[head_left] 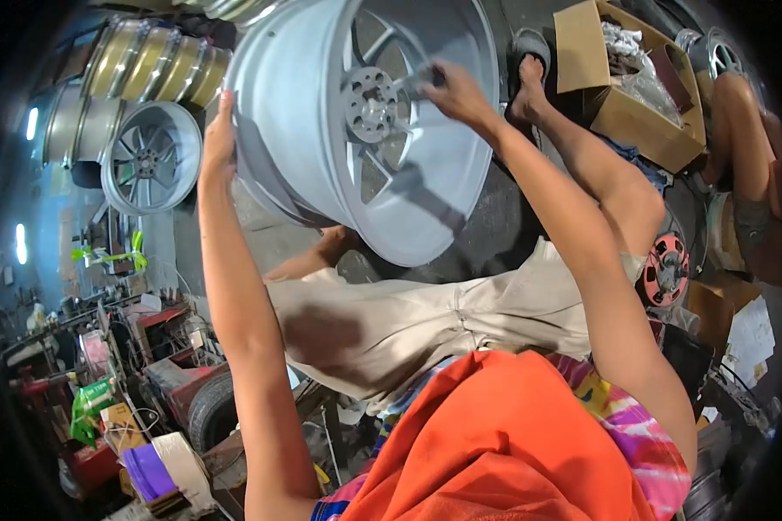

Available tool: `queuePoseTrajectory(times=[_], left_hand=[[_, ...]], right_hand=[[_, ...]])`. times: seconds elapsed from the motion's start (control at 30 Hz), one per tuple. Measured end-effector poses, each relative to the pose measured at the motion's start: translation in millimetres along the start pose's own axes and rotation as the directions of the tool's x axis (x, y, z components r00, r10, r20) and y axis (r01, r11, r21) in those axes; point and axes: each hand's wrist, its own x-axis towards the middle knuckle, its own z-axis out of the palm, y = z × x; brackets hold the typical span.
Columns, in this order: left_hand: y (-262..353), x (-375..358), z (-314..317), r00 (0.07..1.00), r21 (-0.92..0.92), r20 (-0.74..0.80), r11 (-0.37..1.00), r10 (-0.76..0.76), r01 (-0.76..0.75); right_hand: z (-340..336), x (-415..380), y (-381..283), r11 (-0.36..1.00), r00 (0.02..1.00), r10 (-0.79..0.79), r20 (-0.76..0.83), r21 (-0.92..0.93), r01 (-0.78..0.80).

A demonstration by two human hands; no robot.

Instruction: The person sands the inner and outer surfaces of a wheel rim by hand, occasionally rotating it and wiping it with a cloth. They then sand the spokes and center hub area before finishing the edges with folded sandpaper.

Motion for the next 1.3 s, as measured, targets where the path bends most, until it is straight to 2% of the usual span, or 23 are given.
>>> queuePoseTrajectory(times=[0.03,0.07,0.17,0.23,0.37,0.43,0.47,0.53,0.6,0.67,0.7,0.77,0.8,0.87,0.9,0.93,0.97,1.07,1.13,1.2,1.23,1.27,1.3], left_hand=[[9,-5,0,0.991,-0.012,0.024,0.991,-0.13,0.131],[5,4,-4,0.99,-0.007,0.025,0.99,-0.138,0.138],[-6,19,-13,0.989,-0.182,0.088,0.975,-0.116,0.131],[-6,18,-14,0.989,-0.161,0.081,0.978,-0.12,0.132],[1,16,-14,0.985,-0.115,0.038,0.978,-0.169,0.172],[2,17,-15,0.984,-0.059,0.08,0.985,-0.16,0.165],[3,18,-14,0.983,-0.059,0.082,0.984,-0.164,0.169],[7,17,-12,0.978,-0.055,0.102,0.981,-0.182,0.188],[5,19,-12,0.978,-0.054,0.104,0.981,-0.181,0.187],[2,25,-13,0.985,-0.066,0.093,0.986,-0.144,0.15],[4,27,-13,0.986,-0.077,0.092,0.987,-0.136,0.143],[1,28,-14,0.986,0.008,0.019,0.987,-0.163,0.163],[2,23,-12,0.985,0.011,0.02,0.985,-0.171,0.171],[14,11,-1,0.992,0.03,0.01,0.992,-0.126,0.125],[12,18,-4,0.993,0.025,0.006,0.992,-0.121,0.121],[7,28,-9,0.993,0.054,0.002,0.991,-0.119,0.119],[0,35,-14,0.993,0.088,0.001,0.989,-0.119,0.119],[-3,37,-11,0.999,0.069,-0.002,0.997,-0.033,0.033],[10,22,-2,0.998,0.077,-0.019,0.996,-0.053,0.054],[12,17,-2,0.996,0.084,-0.044,0.993,-0.077,0.08],[11,17,-3,0.997,0.06,-0.019,0.995,-0.08,0.081],[9,17,-4,0.996,0.041,0.008,0.996,-0.084,0.083],[8,19,-5,0.996,0.046,0.005,0.995,-0.086,0.086]], right_hand=[[14,12,-3,1.0,0.997,0.022,-0.075,-0.01,-0.023],[24,32,-11,0.999,0.987,0.031,-0.156,-0.02,-0.034],[59,76,-5,0.998,0.982,-0.023,-0.189,-0.062,0.012],[73,91,-10,0.975,0.983,-0.184,0.012,-0.122,0.184],[80,97,-19,0.98,0.988,-0.155,-0.015,-0.126,0.152],[73,103,-12,0.996,0.977,-0.039,0.208,0.087,0.021],[81,104,-13,0.996,0.977,-0.035,0.21,0.085,0.017],[106,100,-35,0.968,0.968,-0.225,0.115,-0.086,0.235],[109,63,-79,0.778,0.845,-0.46,0.273,-0.334,0.531],[114,15,-94,0.544,0.719,-0.563,0.408,-0.473,0.694],[107,13,-95,0.533,0.714,-0.567,0.412,-0.477,0.699],[95,7,-92,0.337,0.486,-0.605,0.631,-0.35,0.874],[96,11,-87,0.344,0.487,-0.603,0.632,-0.345,0.873],[101,44,-65,0.484,0.564,-0.784,0.258,-0.313,0.817],[102,63,-56,0.478,0.558,-0.788,0.259,-0.314,0.821],[102,81,-50,0.752,0.795,-0.594,0.124,-0.266,0.604],[105,92,-44,0.935,0.949,-0.314,0.009,-0.17,0.311],[112,101,-36,0.873,0.912,-0.409,0.025,-0.28,0.399],[103,77,-50,0.865,0.907,-0.416,0.066,-0.278,0.417],[83,55,-60,0.579,0.618,-0.775,0.132,-0.242,0.778],[80,54,-64,0.502,0.606,-0.72,0.339,-0.349,0.791],[77,59,-64,0.503,0.604,-0.721,0.34,-0.343,0.794],[75,72,-57,0.633,0.715,-0.611,0.339,-0.333,0.699]])
